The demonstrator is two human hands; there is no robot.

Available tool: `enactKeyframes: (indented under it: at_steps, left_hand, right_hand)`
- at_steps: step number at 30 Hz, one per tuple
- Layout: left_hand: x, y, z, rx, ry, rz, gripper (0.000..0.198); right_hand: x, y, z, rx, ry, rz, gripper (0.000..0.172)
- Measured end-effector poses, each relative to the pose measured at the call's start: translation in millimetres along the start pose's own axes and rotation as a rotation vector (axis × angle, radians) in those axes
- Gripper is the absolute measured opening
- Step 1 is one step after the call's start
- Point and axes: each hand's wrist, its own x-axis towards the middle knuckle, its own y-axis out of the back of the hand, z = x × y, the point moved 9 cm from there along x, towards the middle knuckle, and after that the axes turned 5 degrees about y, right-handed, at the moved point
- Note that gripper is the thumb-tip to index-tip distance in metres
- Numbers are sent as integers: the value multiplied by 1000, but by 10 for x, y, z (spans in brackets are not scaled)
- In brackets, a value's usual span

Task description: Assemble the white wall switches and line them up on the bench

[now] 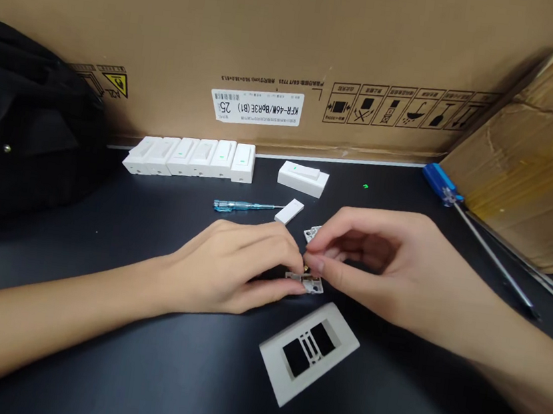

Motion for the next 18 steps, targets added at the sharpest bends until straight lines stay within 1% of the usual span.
enactKeyframes:
  at_steps: [4,10,18]
  left_hand:
    - [-3,73,24,-10,6,74,9]
    - [18,179,81,-67,-69,196,7]
    - [26,156,59,-84,-63,169,9]
  right_hand:
    - [-22,-86,-10,41,-17,2,12]
    - [-34,0,-16,13,-16,34,13]
    - [-29,-10,-42,-41,21,13,11]
